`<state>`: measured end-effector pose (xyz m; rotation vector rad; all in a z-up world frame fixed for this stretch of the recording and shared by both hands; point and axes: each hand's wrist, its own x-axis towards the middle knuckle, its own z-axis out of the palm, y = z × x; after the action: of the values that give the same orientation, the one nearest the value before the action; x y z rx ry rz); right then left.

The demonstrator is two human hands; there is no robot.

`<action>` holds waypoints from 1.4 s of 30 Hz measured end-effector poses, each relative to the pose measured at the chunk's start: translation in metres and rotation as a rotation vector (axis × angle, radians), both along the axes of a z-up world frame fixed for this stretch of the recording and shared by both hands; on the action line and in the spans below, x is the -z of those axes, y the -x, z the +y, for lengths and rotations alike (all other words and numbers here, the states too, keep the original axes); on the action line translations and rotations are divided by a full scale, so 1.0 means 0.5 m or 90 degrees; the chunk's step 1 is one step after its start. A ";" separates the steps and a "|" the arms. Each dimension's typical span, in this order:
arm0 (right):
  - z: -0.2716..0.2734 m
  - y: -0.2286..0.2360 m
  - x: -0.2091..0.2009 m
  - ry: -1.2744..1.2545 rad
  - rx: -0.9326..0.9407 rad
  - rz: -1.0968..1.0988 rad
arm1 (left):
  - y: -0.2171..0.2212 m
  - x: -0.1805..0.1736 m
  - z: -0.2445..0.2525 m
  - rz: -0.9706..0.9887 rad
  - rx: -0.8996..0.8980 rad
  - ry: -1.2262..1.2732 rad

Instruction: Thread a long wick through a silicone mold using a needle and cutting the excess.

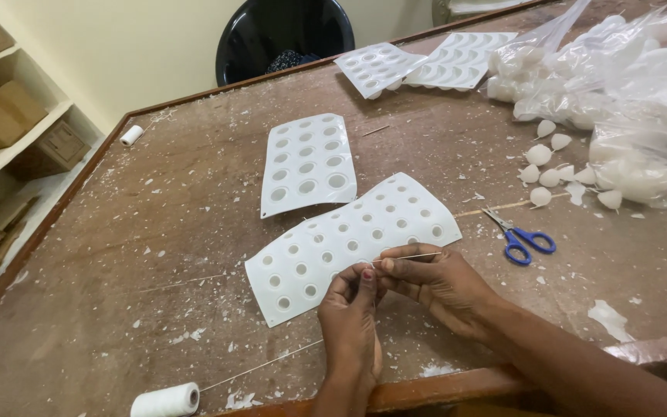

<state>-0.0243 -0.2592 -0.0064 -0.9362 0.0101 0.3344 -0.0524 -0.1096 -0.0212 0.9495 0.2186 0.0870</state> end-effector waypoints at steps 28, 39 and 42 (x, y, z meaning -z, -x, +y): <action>0.011 0.003 -0.002 0.036 -0.016 0.007 | 0.003 0.004 0.000 -0.052 -0.014 0.021; 0.014 0.008 -0.017 0.039 -0.014 0.021 | 0.007 -0.011 -0.001 -0.013 -0.021 -0.005; 0.015 0.009 -0.018 0.038 -0.009 0.026 | 0.007 -0.012 -0.001 -0.001 -0.024 -0.011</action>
<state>-0.0291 -0.2516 0.0027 -0.9891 0.0506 0.3675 -0.0558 -0.1101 -0.0154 0.9628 0.2349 0.1247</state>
